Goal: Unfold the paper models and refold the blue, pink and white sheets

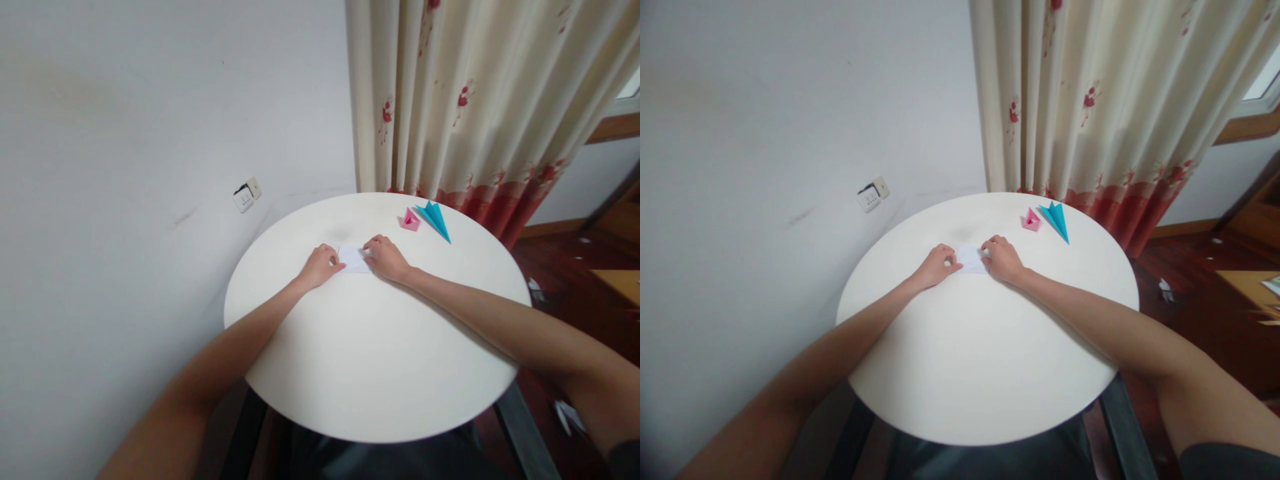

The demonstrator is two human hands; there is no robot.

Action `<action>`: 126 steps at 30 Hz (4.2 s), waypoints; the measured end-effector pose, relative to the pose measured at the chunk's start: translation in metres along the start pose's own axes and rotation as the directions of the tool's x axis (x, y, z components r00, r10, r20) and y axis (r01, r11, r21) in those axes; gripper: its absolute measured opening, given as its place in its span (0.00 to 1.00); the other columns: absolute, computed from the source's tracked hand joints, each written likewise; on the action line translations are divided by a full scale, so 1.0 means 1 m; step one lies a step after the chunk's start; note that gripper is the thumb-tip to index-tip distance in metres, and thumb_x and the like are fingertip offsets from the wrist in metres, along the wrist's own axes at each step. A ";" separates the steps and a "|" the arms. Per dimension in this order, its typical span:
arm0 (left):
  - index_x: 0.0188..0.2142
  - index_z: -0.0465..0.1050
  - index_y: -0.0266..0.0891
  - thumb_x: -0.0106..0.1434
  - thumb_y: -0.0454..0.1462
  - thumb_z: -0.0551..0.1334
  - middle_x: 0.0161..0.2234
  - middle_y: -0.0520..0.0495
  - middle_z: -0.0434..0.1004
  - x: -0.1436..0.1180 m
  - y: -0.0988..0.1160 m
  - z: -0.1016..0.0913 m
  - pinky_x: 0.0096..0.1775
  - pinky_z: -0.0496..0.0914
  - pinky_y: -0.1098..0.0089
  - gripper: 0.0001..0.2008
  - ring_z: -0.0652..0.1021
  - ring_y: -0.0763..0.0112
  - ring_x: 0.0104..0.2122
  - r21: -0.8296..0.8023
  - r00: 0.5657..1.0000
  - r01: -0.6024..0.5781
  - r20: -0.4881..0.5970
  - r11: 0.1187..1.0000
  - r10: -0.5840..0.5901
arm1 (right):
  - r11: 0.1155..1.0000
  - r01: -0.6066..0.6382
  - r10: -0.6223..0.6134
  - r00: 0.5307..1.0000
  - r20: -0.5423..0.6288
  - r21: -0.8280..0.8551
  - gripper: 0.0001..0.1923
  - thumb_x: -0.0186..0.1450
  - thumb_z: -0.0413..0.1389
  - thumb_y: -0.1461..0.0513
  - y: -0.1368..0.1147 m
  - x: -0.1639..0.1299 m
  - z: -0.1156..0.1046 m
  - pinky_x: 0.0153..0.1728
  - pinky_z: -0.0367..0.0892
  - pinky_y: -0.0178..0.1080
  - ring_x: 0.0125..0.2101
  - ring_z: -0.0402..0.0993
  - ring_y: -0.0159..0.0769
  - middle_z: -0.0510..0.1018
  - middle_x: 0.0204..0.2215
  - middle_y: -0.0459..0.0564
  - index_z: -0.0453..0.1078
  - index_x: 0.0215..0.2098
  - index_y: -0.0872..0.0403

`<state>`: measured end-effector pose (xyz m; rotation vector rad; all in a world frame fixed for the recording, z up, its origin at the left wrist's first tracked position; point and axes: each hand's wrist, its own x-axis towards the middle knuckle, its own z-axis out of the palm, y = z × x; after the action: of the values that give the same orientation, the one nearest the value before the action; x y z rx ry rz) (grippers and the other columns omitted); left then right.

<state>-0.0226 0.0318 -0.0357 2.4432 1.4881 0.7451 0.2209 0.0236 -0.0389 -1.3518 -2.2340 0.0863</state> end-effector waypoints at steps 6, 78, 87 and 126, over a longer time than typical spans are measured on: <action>0.47 0.75 0.42 0.61 0.39 0.69 0.49 0.43 0.72 -0.002 0.001 0.000 0.58 0.66 0.56 0.15 0.73 0.57 0.52 0.061 1.000 0.012 -0.016 0.998 -0.012 | 0.943 0.328 -0.331 0.921 0.206 0.051 0.22 0.76 0.44 0.60 -0.009 -0.006 0.002 0.64 0.56 0.53 0.66 0.60 0.49 0.67 0.65 0.61 0.69 0.62 0.55; 0.30 0.79 0.39 0.58 0.32 0.69 0.44 0.43 0.76 -0.001 0.002 -0.010 0.57 0.69 0.58 0.02 0.78 0.61 0.47 -0.223 0.995 -0.067 0.055 0.973 0.081 | 0.997 0.059 -0.062 0.995 0.075 0.044 0.08 0.67 0.60 0.63 0.017 0.002 -0.006 0.48 0.68 0.38 0.47 0.78 0.45 0.83 0.45 0.55 0.81 0.42 0.54; 0.30 0.78 0.39 0.58 0.31 0.69 0.45 0.44 0.76 -0.002 0.004 -0.012 0.56 0.69 0.59 0.03 0.77 0.62 0.47 -0.253 0.992 -0.110 0.038 0.961 0.123 | 0.972 0.134 -0.129 0.991 -0.036 0.193 0.08 0.65 0.63 0.62 0.017 0.003 -0.002 0.51 0.66 0.40 0.45 0.77 0.45 0.83 0.44 0.56 0.81 0.41 0.56; 0.42 0.80 0.40 0.58 0.40 0.70 0.44 0.44 0.78 0.005 -0.013 -0.006 0.51 0.70 0.61 0.12 0.77 0.61 0.44 -0.123 0.997 0.075 0.010 0.990 -0.074 | 0.765 0.489 -0.589 0.795 0.148 0.419 0.18 0.70 0.59 0.56 -0.006 -0.006 -0.006 0.59 0.66 0.50 0.58 0.72 0.48 0.75 0.59 0.62 0.77 0.55 0.54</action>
<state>-0.0341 0.0422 -0.0341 2.2844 1.4762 0.7901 0.2212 0.0141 -0.0339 -0.4754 -2.5899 0.4755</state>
